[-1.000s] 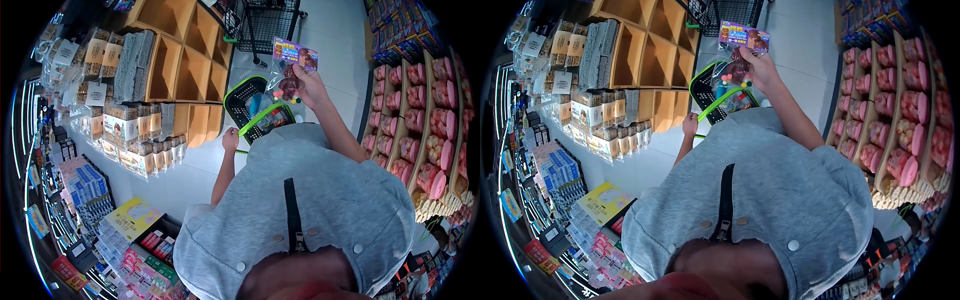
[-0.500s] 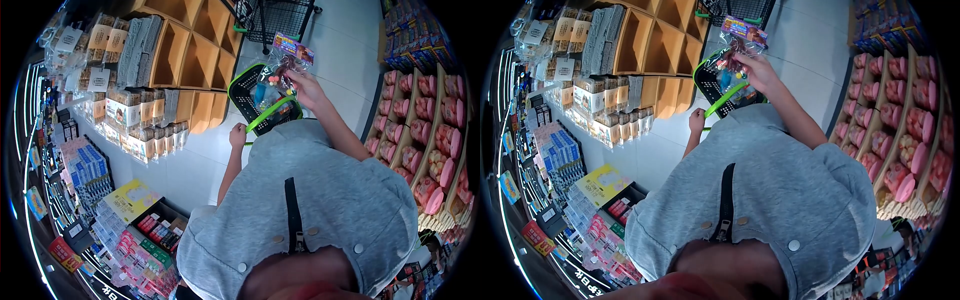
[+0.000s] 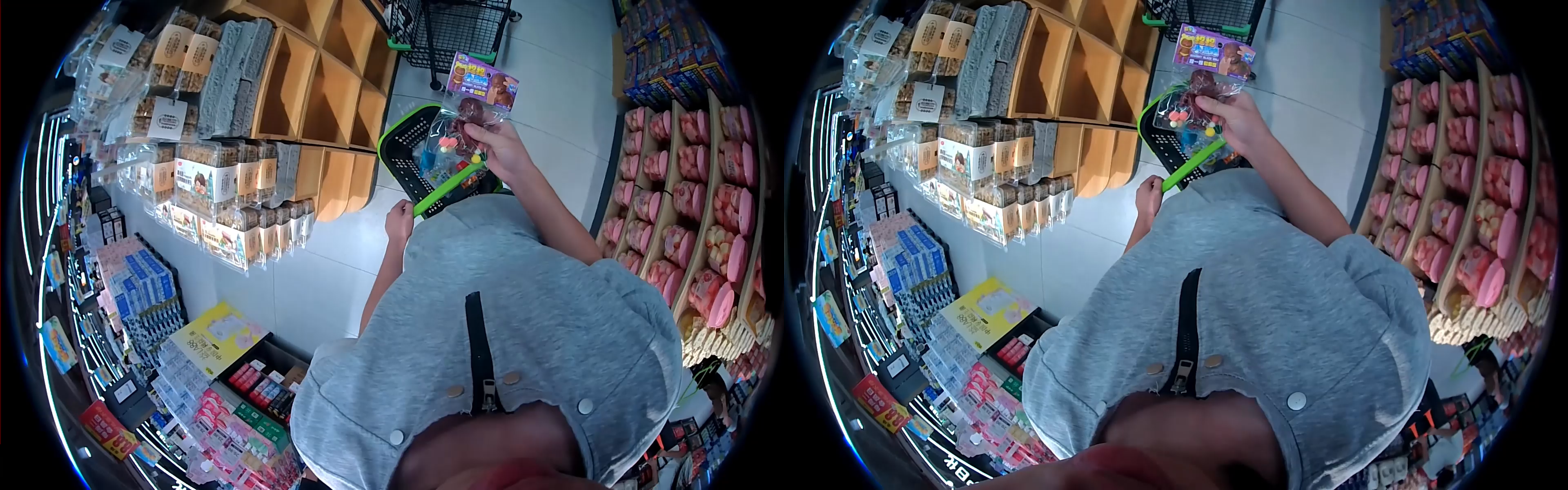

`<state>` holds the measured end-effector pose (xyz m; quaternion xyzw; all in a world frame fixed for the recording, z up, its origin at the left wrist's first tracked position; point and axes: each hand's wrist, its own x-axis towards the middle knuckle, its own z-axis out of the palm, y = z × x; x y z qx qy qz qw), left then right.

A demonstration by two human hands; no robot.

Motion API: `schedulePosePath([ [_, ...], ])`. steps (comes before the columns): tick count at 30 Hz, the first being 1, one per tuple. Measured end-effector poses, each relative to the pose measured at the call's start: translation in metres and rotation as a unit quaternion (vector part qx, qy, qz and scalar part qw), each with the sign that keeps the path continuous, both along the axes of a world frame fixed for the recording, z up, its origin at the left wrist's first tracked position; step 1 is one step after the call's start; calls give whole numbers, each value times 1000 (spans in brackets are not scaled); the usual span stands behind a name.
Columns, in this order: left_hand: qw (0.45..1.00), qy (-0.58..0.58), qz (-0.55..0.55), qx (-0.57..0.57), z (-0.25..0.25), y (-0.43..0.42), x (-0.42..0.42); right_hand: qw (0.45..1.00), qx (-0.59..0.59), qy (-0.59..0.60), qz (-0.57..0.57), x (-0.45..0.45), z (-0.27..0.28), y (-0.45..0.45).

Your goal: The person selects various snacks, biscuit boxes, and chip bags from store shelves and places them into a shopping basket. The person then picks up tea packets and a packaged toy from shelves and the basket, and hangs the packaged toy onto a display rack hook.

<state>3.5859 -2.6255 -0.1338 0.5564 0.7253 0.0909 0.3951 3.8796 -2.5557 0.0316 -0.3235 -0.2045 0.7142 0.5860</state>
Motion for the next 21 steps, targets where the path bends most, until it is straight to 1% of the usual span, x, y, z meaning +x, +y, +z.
schedulePosePath([
  [3,999,8,-33,-5,-8,1,-11,1000,10,-16,6,-9,6,-13],
  [6,999,0,-50,5,-15,2,-22,1000,7,-6,0,-20,11,-29],
  [9,998,-7,-65,13,-17,2,-31,997,9,30,-66,-38,8,-44],
  [10,997,-8,-74,11,-17,2,-34,997,6,19,-70,-41,9,-50],
  [14,995,-42,-93,24,-28,2,-46,999,-13,1,-53,-57,25,-71],
  [17,994,-46,-100,14,-35,0,-51,998,-42,18,-42,-71,30,-88],
  [18,993,-60,-104,20,-35,-1,-52,998,-37,32,-36,-77,31,-94],
  [21,989,-91,-112,26,-32,-8,-56,996,-71,33,-34,-89,34,-111],
])
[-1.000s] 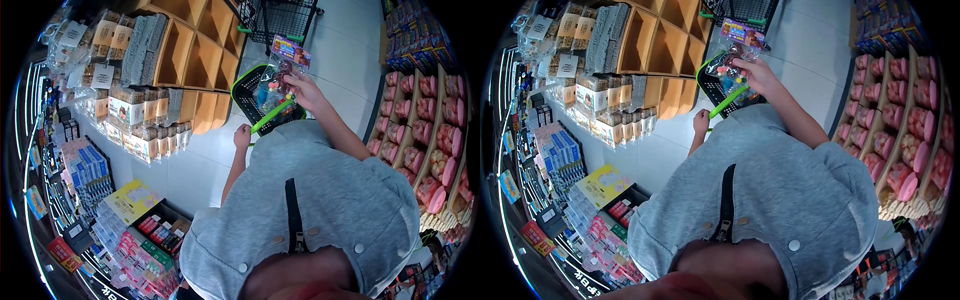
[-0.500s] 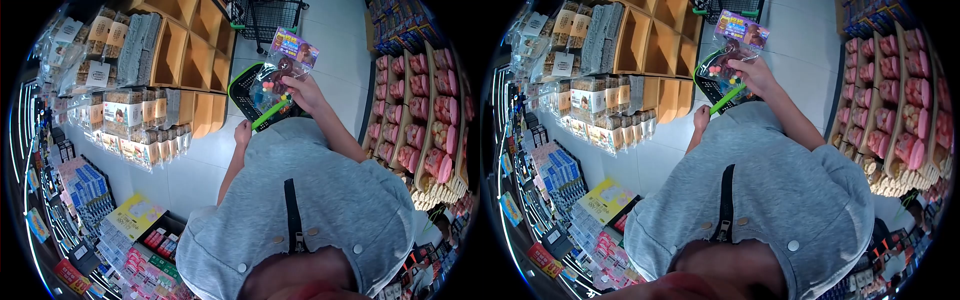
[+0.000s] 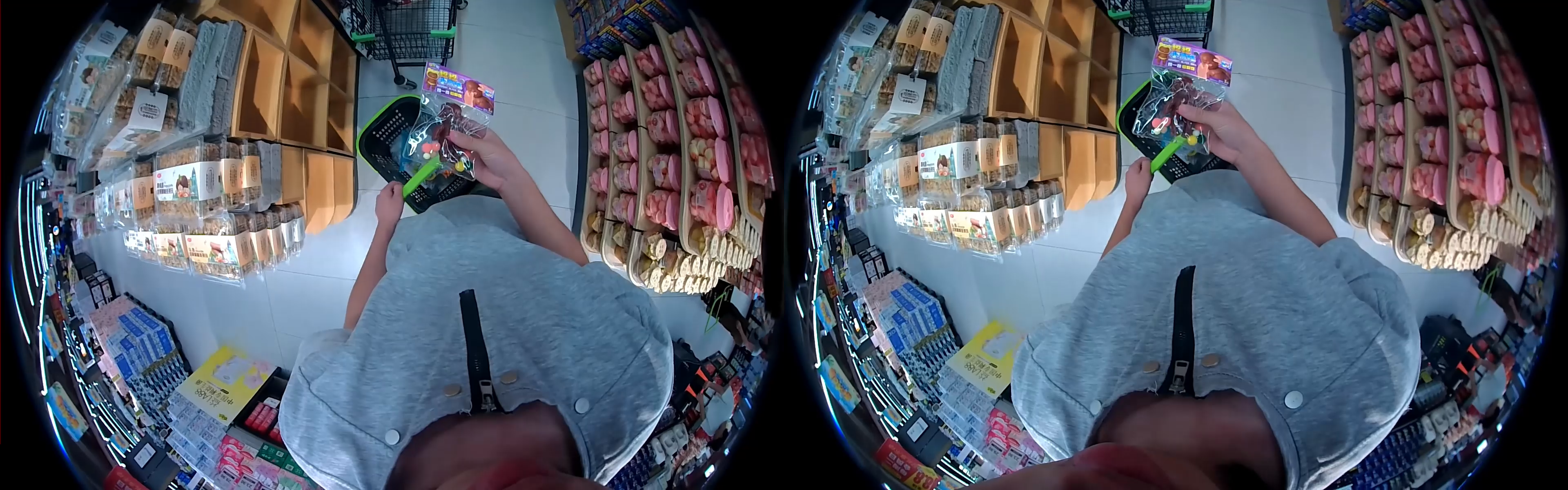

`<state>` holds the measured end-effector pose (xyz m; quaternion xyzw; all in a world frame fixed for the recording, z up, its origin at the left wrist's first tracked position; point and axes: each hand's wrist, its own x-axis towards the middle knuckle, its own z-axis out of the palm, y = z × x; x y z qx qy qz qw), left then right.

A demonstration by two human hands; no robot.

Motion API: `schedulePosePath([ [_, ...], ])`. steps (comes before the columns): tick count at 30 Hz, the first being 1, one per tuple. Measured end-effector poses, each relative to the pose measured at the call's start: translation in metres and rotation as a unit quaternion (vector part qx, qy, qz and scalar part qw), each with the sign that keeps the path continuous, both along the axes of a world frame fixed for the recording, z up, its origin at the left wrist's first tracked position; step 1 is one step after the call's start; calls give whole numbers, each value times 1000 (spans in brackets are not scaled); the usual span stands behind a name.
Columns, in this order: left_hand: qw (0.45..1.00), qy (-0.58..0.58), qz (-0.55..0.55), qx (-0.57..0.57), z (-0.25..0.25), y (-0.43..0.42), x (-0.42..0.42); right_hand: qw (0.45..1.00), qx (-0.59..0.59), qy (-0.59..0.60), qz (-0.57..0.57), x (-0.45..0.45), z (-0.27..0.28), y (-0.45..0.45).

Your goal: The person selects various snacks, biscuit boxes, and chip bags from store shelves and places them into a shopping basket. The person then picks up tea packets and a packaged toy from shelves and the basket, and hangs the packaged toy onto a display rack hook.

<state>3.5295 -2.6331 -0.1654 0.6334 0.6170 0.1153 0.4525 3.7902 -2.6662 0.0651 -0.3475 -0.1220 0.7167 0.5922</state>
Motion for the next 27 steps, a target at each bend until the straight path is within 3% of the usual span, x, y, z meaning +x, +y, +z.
schedulePosePath([
  [14,997,21,27,74,34,-72,13,994,31,-100,26,-25,-9,-33],
  [20,994,49,37,86,43,-104,37,984,137,-70,90,-9,11,-40],
  [27,989,95,38,105,42,-137,61,994,90,14,67,40,10,-75],
])
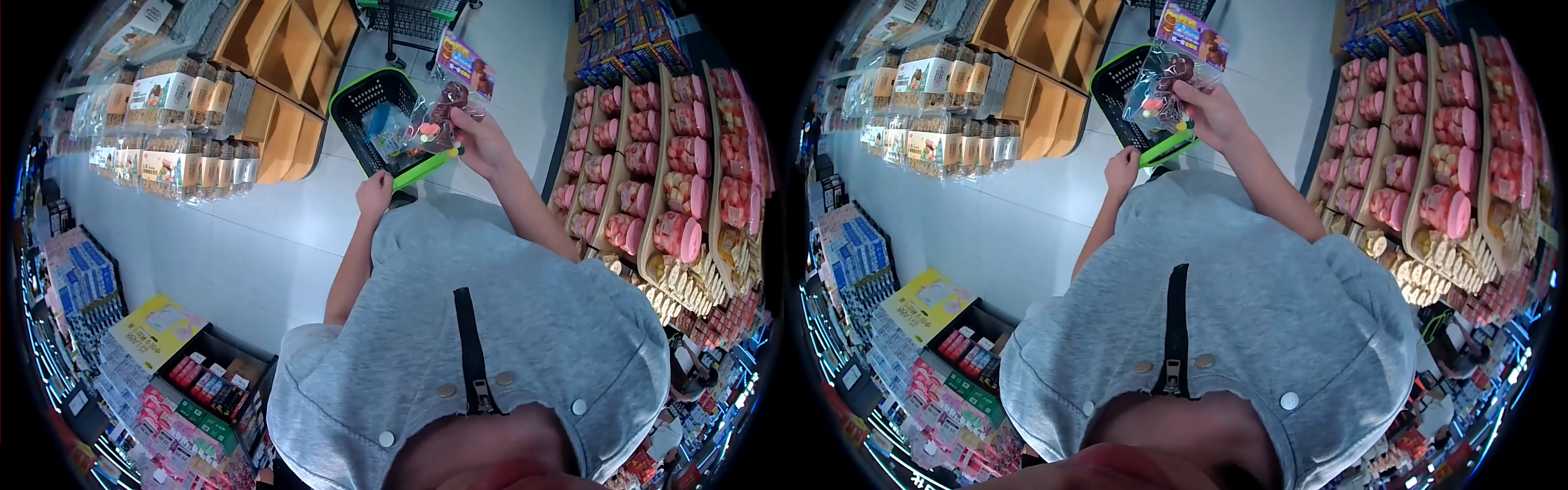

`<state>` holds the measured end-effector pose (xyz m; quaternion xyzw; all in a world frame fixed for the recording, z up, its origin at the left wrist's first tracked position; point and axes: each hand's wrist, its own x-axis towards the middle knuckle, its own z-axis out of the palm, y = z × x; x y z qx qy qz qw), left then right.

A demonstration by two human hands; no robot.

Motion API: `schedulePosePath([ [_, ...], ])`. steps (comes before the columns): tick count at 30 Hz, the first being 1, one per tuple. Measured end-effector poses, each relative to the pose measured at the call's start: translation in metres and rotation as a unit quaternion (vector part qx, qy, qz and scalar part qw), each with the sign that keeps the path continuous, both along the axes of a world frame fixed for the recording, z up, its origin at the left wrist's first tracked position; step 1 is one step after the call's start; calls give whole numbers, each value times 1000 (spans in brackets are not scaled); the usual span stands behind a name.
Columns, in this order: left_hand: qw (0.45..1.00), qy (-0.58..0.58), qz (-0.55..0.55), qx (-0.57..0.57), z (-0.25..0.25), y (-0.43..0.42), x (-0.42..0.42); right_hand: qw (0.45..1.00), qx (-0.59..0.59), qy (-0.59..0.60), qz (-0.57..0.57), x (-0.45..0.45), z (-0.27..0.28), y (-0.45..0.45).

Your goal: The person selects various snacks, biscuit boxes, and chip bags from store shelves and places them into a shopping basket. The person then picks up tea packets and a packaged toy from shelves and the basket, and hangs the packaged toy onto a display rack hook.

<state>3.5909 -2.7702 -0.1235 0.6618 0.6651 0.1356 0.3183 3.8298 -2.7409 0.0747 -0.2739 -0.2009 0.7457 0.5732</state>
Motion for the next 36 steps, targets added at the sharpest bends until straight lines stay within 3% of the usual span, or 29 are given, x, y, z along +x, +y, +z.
schedulePosePath([
  [12,999,32,-37,-2,-14,-77,28,992,27,-71,-99,52,-23,-69],
  [16,995,25,-56,-77,-24,-109,37,997,-30,-44,-54,65,-41,-77],
  [19,990,12,-44,-130,-24,-129,41,992,-64,106,-10,70,-18,-86],
  [20,991,19,-40,-127,-21,-130,41,991,-92,97,-18,70,-8,-88],
  [25,993,43,-8,-107,-18,-129,39,998,-2,56,16,77,-45,-93],
  [36,995,46,-8,-87,-24,-116,22,996,45,-29,-64,75,-15,-83],
])
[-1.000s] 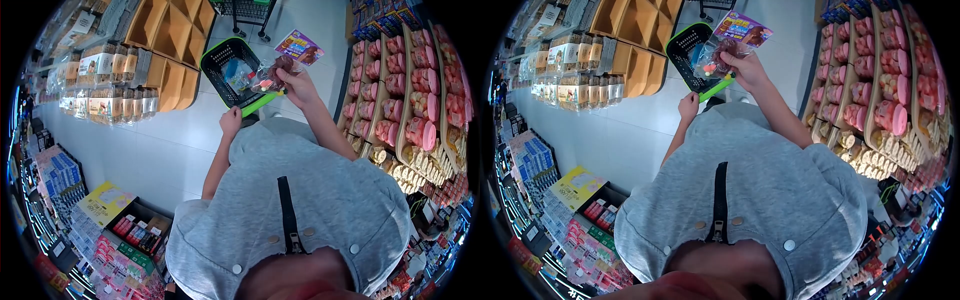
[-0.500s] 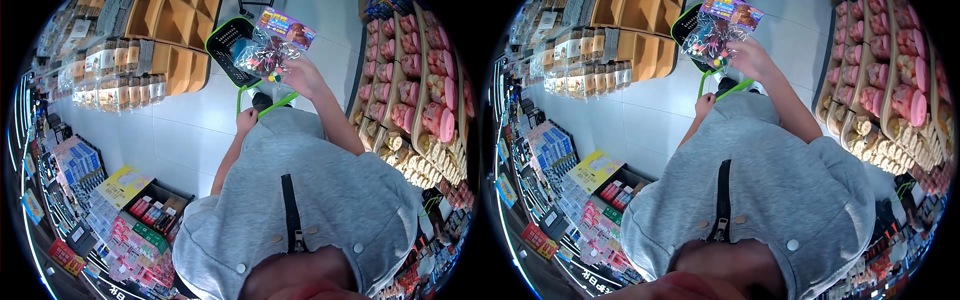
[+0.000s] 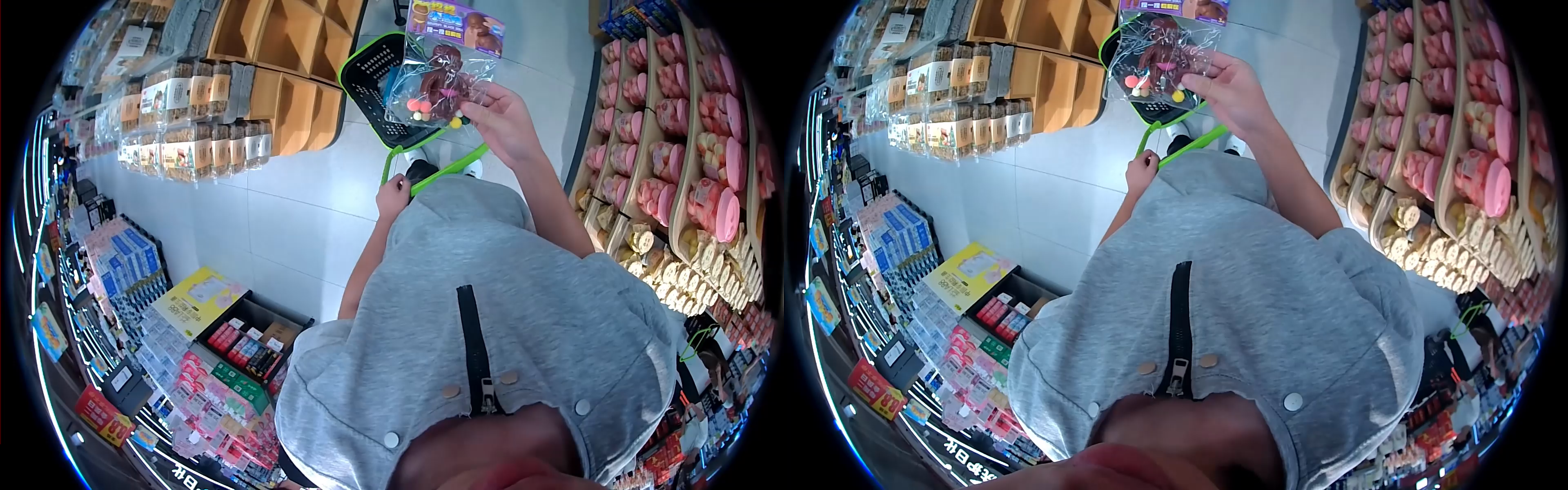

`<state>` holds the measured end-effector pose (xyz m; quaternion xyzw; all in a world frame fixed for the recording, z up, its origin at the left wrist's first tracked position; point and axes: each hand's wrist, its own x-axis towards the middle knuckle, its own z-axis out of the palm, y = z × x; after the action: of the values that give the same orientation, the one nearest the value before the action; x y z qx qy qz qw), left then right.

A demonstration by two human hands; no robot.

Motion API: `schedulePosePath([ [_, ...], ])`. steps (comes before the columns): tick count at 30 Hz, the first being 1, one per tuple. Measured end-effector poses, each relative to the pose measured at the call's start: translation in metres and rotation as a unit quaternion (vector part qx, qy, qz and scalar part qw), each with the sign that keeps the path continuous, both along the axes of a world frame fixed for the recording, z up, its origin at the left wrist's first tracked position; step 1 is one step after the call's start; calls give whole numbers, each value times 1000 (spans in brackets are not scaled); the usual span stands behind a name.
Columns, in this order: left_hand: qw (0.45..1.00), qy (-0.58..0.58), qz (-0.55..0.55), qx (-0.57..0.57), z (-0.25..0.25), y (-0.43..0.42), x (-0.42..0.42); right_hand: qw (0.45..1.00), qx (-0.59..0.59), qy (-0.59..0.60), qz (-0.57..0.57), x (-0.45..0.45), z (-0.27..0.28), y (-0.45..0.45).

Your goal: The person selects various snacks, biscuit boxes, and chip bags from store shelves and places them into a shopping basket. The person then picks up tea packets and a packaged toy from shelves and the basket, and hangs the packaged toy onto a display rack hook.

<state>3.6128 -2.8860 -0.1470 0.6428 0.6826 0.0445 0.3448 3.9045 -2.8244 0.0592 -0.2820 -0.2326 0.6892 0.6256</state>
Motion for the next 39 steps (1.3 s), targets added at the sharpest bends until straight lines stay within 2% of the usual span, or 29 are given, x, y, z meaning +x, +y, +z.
schedulePosePath([
  [7,1000,-13,2,-13,3,12,-10,1000,-8,-19,-9,-17,1,13],
  [12,999,-32,-1,19,10,28,-17,999,-33,-6,40,-38,10,22],
  [15,999,-44,-4,25,13,42,-23,999,-7,8,53,-50,6,25],
  [23,993,-89,4,76,18,91,-40,999,-21,29,38,-79,19,50],
  [26,995,-75,12,60,29,109,-45,999,-13,35,23,-90,22,61],
  [29,989,-123,15,79,24,117,-55,999,-7,33,37,-104,27,72],
  [32,990,-122,10,73,21,125,-67,992,-46,78,85,-117,33,82],
  [39,990,-130,16,52,21,139,-93,995,-17,89,50,-143,20,98],
])
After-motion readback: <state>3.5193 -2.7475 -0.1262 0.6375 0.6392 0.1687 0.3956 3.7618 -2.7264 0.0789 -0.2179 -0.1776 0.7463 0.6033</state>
